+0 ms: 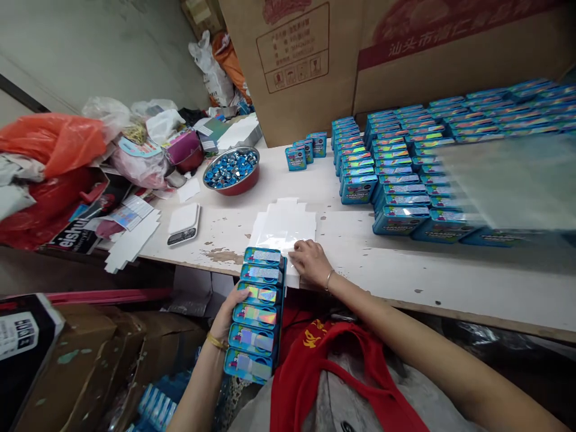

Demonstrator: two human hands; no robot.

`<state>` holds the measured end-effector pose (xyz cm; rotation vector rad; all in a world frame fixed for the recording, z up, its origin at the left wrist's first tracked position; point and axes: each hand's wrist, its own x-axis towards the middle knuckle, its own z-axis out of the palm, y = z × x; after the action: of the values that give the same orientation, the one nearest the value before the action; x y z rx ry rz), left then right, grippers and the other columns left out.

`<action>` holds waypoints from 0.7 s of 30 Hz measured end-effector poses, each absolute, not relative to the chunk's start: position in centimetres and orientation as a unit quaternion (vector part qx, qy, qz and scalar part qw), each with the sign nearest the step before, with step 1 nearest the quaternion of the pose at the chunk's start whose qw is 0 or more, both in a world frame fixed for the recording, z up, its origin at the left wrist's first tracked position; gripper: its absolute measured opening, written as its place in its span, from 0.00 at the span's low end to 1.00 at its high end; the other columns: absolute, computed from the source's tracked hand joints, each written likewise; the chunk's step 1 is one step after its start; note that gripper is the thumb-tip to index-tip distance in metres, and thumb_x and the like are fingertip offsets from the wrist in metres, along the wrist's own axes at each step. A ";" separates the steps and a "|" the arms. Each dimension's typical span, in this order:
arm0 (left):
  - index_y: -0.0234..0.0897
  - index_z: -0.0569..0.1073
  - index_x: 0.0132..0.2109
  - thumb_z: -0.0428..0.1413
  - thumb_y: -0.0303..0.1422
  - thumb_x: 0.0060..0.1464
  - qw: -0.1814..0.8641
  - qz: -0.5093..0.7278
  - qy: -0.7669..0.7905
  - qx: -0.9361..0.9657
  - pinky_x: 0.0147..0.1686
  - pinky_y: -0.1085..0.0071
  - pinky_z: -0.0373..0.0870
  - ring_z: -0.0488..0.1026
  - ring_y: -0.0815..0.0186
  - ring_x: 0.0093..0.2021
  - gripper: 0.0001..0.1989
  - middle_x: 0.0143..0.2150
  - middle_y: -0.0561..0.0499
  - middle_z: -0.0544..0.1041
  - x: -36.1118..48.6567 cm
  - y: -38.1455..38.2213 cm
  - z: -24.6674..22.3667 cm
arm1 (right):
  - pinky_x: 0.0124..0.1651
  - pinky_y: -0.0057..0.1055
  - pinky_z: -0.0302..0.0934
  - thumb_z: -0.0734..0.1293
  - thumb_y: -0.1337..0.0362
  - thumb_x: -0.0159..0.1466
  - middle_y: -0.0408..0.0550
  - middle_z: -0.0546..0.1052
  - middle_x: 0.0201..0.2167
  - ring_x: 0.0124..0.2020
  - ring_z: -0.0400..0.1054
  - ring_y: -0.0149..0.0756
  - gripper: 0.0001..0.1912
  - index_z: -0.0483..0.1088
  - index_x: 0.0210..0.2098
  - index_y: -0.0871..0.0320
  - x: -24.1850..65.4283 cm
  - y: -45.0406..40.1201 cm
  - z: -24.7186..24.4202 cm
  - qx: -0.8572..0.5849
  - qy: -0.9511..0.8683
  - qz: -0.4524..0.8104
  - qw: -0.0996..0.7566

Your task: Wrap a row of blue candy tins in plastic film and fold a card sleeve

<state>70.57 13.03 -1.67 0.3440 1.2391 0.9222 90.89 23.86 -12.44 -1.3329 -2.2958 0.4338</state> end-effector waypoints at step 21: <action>0.32 0.73 0.50 0.65 0.33 0.40 0.722 0.378 0.533 0.227 0.37 0.68 0.72 0.77 0.59 0.37 0.26 0.42 0.43 0.79 73.6 17.8 -2.8 | 0.56 0.40 0.58 0.53 0.61 0.70 0.52 0.76 0.49 0.52 0.66 0.38 0.19 0.72 0.49 0.58 92.0 26.1 -13.1 -0.418 -0.743 0.284 0.439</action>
<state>73.59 17.77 -2.79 0.5006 1.1781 0.8361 92.04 26.10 -13.08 -1.0395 -1.8461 0.7055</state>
